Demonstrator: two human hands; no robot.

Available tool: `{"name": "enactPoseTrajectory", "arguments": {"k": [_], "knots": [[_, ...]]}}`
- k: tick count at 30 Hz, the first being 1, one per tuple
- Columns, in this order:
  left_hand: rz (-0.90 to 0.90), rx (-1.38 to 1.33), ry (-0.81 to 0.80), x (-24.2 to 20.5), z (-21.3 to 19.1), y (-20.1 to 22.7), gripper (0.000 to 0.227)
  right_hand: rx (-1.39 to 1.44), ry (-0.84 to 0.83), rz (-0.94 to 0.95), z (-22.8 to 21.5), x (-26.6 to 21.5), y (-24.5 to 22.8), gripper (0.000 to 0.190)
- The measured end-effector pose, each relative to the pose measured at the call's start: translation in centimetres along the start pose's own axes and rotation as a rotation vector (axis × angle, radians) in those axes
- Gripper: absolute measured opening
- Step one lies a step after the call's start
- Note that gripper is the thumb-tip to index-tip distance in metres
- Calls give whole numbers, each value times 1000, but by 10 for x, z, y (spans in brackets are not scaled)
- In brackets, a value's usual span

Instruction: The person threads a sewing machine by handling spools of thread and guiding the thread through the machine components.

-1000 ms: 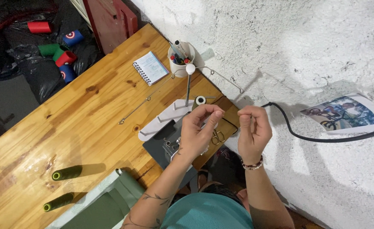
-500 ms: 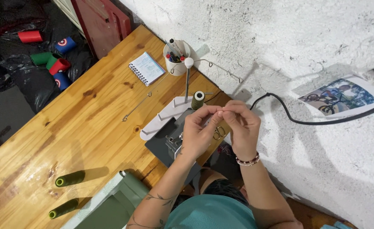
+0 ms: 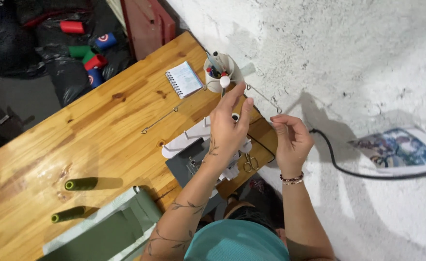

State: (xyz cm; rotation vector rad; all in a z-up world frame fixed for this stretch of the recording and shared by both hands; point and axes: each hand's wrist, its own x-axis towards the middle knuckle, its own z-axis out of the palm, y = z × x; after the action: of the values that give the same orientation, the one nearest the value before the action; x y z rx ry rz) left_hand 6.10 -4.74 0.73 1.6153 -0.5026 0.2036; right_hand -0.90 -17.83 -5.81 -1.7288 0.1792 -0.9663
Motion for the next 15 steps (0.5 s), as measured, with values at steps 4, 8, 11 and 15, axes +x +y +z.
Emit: {"name": "enactPoseTrajectory", "arguments": {"k": [4,8,11,15], "knots": [[-38,6,66,10,10,-21,39,37,-74,-12,-3,18,14,12],[-96,105,106,5,6,-31,15,24,-146,-67,-5,33,17,8],[-199,-65,134,-5,0,-27,15,-32,-186,-152,-3,48,11,3],[-500,-769,180,-16,-7,-10,18,-184,-241,-428,9,69,35,4]]}}
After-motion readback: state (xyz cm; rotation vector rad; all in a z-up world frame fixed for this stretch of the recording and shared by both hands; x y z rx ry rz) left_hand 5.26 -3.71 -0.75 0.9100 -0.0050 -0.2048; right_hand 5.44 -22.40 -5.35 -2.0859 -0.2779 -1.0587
